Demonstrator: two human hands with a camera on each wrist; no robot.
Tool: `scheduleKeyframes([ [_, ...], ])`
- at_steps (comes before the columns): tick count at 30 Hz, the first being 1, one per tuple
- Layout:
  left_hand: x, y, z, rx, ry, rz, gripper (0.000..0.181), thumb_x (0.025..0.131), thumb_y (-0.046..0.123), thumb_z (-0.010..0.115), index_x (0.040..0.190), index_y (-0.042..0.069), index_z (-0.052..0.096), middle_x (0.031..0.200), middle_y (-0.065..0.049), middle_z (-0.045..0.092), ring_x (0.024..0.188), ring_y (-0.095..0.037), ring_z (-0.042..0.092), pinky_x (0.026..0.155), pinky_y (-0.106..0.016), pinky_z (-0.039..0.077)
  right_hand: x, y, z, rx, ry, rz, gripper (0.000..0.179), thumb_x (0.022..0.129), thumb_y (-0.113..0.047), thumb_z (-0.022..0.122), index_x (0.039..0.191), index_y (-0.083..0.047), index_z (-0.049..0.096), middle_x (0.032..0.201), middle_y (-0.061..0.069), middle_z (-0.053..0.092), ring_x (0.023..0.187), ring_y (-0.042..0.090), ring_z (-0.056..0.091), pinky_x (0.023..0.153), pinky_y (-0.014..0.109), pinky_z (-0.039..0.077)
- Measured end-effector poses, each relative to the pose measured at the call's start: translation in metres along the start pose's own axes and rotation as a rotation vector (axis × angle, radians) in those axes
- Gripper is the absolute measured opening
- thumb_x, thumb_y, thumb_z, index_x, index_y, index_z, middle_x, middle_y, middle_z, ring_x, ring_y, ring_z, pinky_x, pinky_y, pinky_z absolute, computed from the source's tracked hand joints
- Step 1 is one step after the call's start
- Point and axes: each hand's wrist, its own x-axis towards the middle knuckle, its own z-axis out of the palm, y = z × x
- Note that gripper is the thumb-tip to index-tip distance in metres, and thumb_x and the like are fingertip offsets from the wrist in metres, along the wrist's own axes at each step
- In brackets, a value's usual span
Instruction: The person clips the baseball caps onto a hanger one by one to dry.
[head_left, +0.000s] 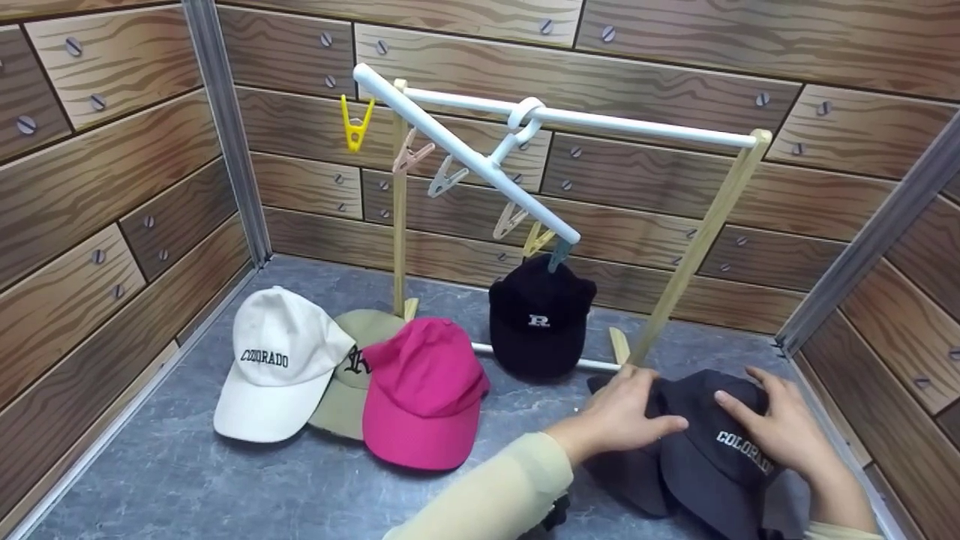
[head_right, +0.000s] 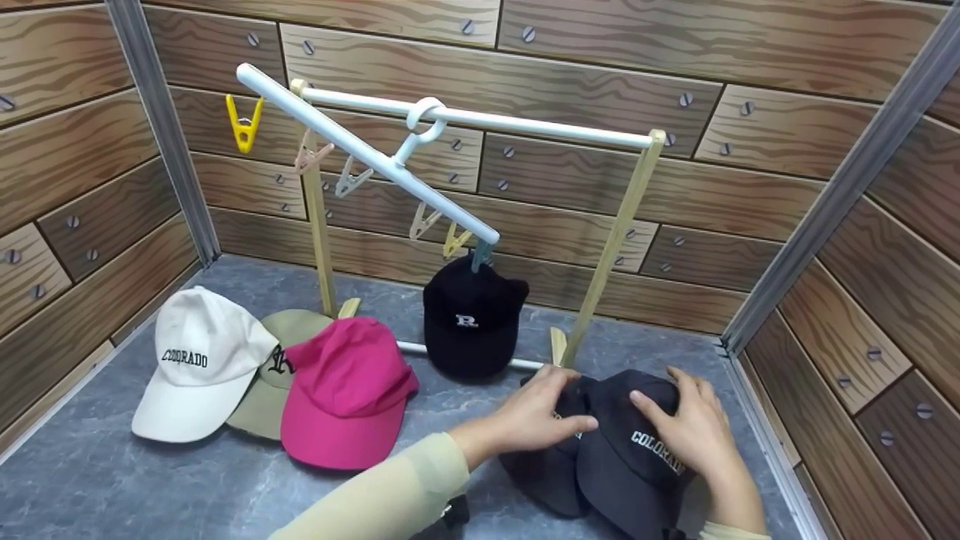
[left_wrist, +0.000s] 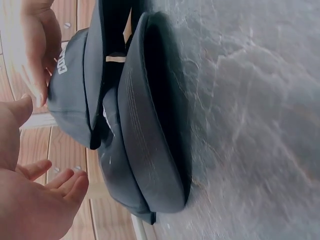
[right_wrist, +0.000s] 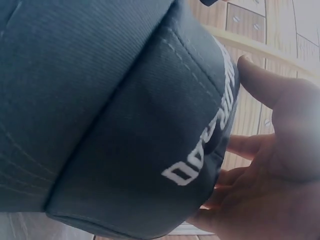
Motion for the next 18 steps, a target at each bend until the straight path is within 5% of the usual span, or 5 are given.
scheduleKeyframes([
  [18, 0.002, 0.013, 0.018, 0.020, -0.024, -0.025, 0.075, 0.097, 0.069, 0.076, 0.153, 0.023, 0.061, 0.142, 0.005, 0.060, 0.130, -0.006, 0.058, 0.102, -0.023, 0.052, -0.002, 0.023, -0.012, 0.128, -0.133, 0.052, 0.089, 0.115, -0.050, 0.057, 0.168, 0.013, 0.024, 0.162, 0.049, 0.032, 0.147, 0.069, 0.035, 0.115, 0.078, 0.034],
])
